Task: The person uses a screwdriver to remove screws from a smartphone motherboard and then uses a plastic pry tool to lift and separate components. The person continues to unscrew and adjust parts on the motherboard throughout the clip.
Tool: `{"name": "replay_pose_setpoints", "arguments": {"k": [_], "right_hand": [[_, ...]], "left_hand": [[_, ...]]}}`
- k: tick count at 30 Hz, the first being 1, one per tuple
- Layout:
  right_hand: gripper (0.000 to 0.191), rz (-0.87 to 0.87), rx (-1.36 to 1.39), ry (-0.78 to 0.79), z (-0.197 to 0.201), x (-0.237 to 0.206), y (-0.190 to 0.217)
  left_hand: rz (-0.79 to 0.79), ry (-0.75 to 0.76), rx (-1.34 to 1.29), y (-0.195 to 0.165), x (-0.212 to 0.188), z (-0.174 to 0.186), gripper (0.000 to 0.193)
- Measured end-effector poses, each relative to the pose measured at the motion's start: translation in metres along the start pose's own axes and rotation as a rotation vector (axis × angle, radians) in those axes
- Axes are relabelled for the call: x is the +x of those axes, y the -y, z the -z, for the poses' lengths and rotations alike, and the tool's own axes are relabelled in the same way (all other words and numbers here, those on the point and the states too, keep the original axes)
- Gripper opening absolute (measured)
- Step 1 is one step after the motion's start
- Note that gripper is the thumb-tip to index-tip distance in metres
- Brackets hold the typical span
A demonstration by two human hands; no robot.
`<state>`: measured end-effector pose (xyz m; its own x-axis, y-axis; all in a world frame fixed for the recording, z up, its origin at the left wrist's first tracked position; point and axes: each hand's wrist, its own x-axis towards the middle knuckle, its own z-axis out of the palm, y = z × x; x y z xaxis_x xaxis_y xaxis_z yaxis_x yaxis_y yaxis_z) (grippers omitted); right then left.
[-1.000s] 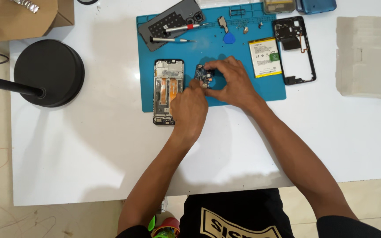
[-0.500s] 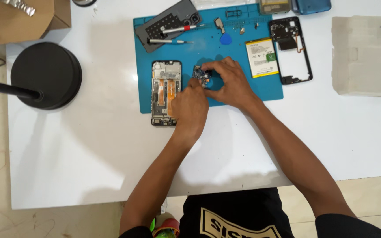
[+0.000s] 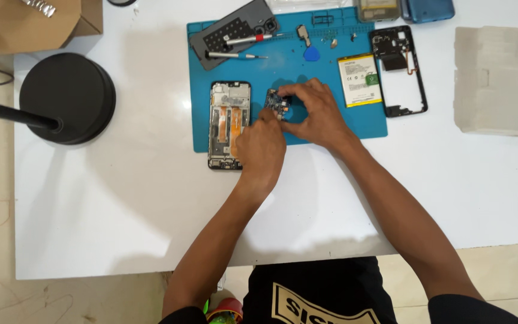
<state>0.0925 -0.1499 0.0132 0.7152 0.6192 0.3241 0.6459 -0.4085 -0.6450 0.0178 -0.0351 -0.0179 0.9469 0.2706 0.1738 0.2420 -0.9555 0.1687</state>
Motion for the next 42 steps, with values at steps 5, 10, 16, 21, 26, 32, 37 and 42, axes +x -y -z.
{"name": "replay_pose_setpoints", "arguments": {"k": [5,10,16,21,26,32,37,42], "right_hand": [[0.058,-0.011,0.005,0.009,0.0003,-0.0001,-0.0012],[0.056,-0.011,0.0,-0.003,0.0005,0.0004,-0.0017],[0.058,-0.005,0.0,0.006,-0.0005,-0.0001,-0.0014],[0.057,0.048,0.003,-0.017,0.0012,0.0002,-0.0016],[0.059,-0.004,0.002,0.013,0.001,0.0,-0.0012],[0.058,-0.03,-0.011,0.011,0.0019,0.0011,-0.0001],[0.058,-0.001,0.001,0.008,0.0019,0.0025,0.0015],[0.059,0.02,-0.017,-0.008,0.0027,0.0005,0.0012]], "left_hand": [[0.015,-0.029,-0.024,-0.0018,0.0013,-0.0021,0.028],[0.02,-0.007,0.007,-0.0017,0.0,-0.0018,0.028],[0.017,-0.043,-0.006,-0.0026,0.0,-0.0011,0.024],[0.052,-0.014,-0.009,-0.0062,0.001,-0.0003,0.025],[0.039,-0.025,-0.005,-0.0062,0.0023,0.0,0.016],[0.026,0.025,0.005,-0.0046,0.0034,0.0008,0.014],[0.037,0.011,-0.007,-0.0049,0.0026,0.003,0.019],[0.045,-0.015,0.013,-0.0069,0.0028,0.0022,0.017]]}}
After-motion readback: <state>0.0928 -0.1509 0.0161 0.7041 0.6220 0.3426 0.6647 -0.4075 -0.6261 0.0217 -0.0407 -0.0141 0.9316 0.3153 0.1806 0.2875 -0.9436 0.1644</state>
